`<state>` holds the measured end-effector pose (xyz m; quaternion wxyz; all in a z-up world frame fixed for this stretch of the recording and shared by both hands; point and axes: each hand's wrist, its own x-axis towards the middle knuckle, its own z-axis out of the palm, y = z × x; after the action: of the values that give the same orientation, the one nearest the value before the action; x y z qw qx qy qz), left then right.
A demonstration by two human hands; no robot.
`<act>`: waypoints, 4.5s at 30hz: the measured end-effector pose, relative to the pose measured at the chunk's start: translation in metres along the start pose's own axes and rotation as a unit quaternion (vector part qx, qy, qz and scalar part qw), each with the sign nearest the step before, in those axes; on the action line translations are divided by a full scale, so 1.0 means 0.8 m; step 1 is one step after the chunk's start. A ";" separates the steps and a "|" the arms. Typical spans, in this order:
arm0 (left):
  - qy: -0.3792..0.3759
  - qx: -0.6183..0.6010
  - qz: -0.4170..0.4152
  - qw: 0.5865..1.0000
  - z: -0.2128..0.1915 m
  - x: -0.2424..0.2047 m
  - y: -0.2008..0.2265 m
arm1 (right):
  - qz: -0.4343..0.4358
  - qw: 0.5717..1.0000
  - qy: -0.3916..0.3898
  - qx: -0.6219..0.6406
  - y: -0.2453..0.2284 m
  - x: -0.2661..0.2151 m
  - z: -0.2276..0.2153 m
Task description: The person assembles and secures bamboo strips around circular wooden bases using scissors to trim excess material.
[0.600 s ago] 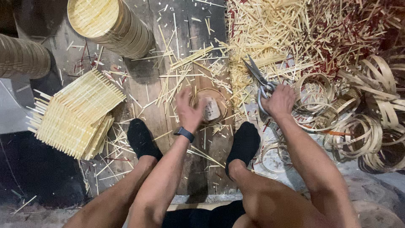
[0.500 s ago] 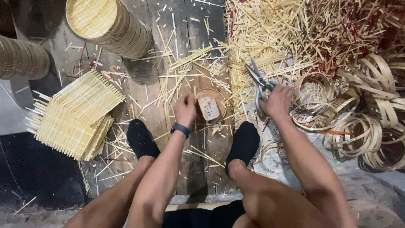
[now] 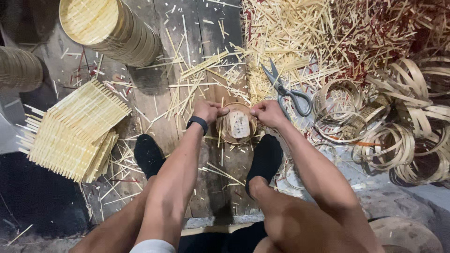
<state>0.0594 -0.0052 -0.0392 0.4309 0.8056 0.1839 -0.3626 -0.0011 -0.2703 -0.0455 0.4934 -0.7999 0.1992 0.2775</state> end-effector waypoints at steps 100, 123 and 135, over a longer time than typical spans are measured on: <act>0.339 0.289 0.456 0.770 -0.394 -0.075 0.124 | -0.006 0.917 -0.010 0.399 0.019 -0.140 0.019; 0.451 0.326 0.504 0.660 -0.372 -0.072 0.126 | -0.016 0.916 -0.013 0.400 0.000 -0.147 0.018; 0.077 -0.341 0.064 0.935 0.027 -0.068 -0.068 | -0.096 0.962 -0.044 0.250 -0.104 -0.104 0.040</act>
<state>-0.0193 0.0079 -0.0371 0.6863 0.6459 0.2770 -0.1871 -0.0233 -0.2013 0.0528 0.7106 -0.6533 0.1621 0.2050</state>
